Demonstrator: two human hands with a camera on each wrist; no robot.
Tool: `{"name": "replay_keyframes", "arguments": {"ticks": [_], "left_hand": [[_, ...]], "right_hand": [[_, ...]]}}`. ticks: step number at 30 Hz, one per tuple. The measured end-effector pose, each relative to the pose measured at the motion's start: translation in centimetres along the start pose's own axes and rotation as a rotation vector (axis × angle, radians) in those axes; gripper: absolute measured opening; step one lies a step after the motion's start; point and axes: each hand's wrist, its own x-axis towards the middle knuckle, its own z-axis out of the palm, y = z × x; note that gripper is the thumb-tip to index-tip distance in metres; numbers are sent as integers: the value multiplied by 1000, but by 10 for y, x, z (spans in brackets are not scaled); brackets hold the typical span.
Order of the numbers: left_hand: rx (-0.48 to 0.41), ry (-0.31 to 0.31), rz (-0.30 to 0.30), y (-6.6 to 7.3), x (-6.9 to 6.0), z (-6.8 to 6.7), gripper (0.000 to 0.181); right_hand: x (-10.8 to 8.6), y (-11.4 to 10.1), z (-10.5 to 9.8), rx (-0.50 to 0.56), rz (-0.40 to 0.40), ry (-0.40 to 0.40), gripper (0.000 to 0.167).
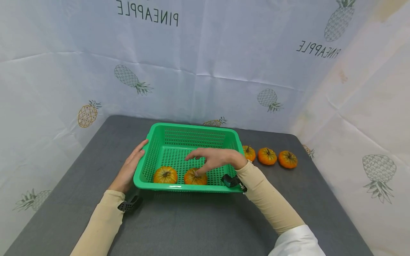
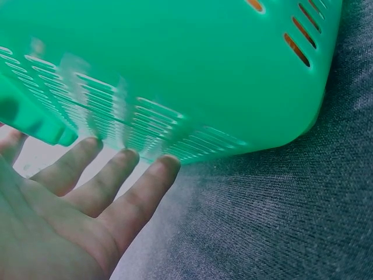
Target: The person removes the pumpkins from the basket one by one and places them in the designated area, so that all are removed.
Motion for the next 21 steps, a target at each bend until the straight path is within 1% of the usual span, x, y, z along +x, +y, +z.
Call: {"name": "replay_keyframes", "arguments": {"ticks": [7,14,21], "left_hand": [[-10,-5,3,0,-1,0,59],[-19,-1,1,1,-2,0,59],[-8,2,9,2,-2,1,60]], "right_hand": [[5,-6,3,-88,-2,-60,60],[9,-14,6,-175,70,-131,61],[13,-20,10,-239,99,-181,57]]}}
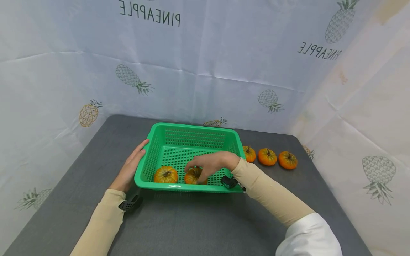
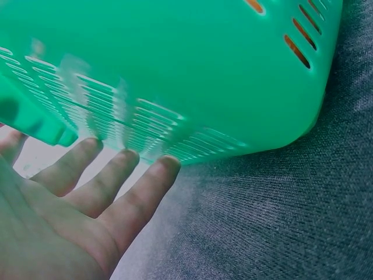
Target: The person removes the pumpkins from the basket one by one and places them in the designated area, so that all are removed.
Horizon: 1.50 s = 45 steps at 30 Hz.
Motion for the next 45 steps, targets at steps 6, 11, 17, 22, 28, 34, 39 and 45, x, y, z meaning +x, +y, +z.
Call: {"name": "replay_keyframes", "arguments": {"ticks": [6,11,17,22,28,34,39,45], "left_hand": [[-3,-2,-2,-1,0,0,60],[-20,2,-2,-2,0,1,60],[-25,0,-2,0,1,1,60],[-3,2,-1,-2,2,0,59],[-7,-1,-1,-5,2,0,59],[-13,-7,1,-4,1,1,59],[-14,-6,2,-3,1,1,58],[-21,-13,2,-2,1,-1,58]], "right_hand": [[4,-5,0,-56,5,-22,54],[8,-6,-1,-89,50,-15,55],[11,3,-6,-39,93,2,57],[16,14,-13,-17,99,26,58],[24,26,-17,31,94,84,60],[33,41,-17,105,85,141,58],[39,53,-16,168,73,164,60],[44,61,-17,231,59,196,62]]}}
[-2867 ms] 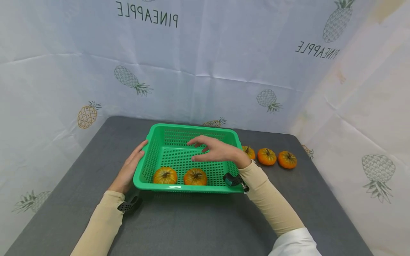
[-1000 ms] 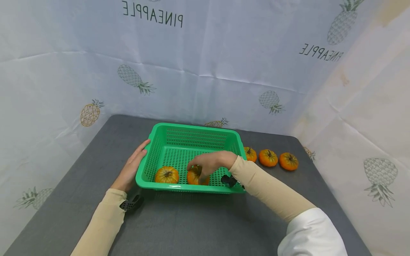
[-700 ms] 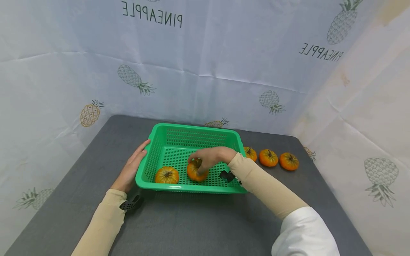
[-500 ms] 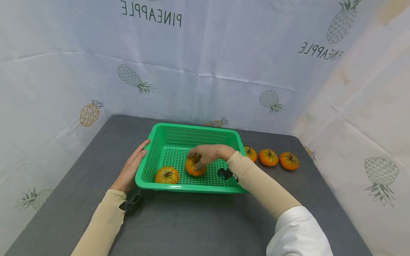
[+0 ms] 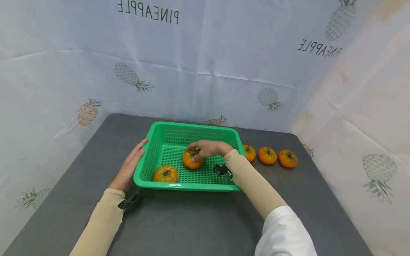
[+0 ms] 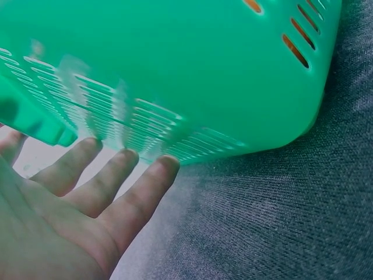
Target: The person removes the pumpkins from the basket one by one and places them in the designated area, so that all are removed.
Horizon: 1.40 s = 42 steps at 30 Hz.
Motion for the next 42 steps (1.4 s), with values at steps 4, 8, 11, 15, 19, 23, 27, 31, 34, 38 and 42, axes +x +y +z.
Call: {"name": "replay_keyframes", "arguments": {"ticks": [4,8,11,15,19,23,27,31,34,38,42], "left_hand": [[10,-8,-4,-1,2,-1,58],[8,-4,-10,0,3,-1,58],[11,4,-20,1,3,-1,59],[24,8,-33,2,1,-1,58],[34,12,-37,3,0,-2,58],[42,9,-35,2,1,-3,57],[35,2,-35,0,3,-2,57],[36,-1,-35,0,4,-1,57],[39,2,-37,1,4,0,57],[38,2,-38,2,4,1,58],[47,2,-38,2,3,1,58]], "right_hand": [[2,5,0,34,0,-2,63],[3,8,0,52,7,5,63],[3,9,0,59,10,6,63],[5,10,1,70,19,1,64],[6,9,0,96,17,4,64],[4,8,0,106,11,6,64],[3,11,0,111,12,3,65],[2,13,-1,122,12,6,65],[1,13,0,130,15,11,64],[1,13,0,128,19,19,64],[-1,11,0,118,20,21,65]]}}
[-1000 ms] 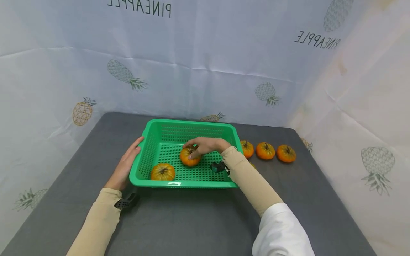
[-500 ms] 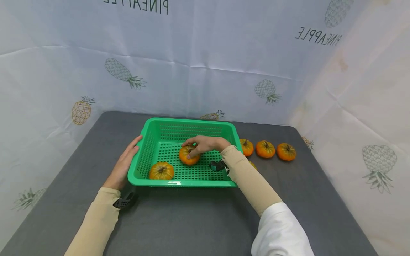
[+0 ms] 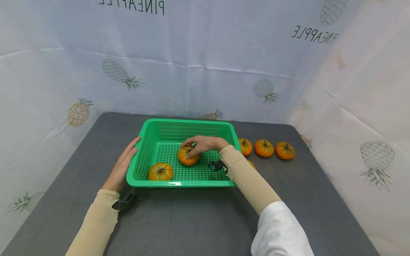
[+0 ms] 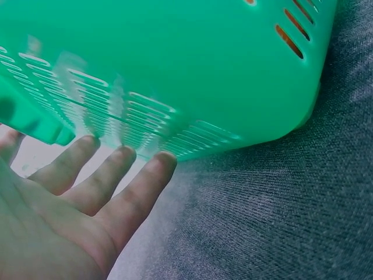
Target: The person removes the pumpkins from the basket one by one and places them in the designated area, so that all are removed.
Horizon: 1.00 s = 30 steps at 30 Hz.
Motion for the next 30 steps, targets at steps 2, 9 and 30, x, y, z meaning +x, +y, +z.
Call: {"name": "replay_keyframes", "arguments": {"ticks": [2,9,30], "left_hand": [[3,3,-1,0,-1,0,58],[0,7,7,0,0,1,57],[-6,1,14,-1,1,-2,58]], "right_hand": [[-1,-1,0,-3,4,-2,65],[-1,-2,-2,0,8,0,65],[3,2,1,42,7,5,63]]}}
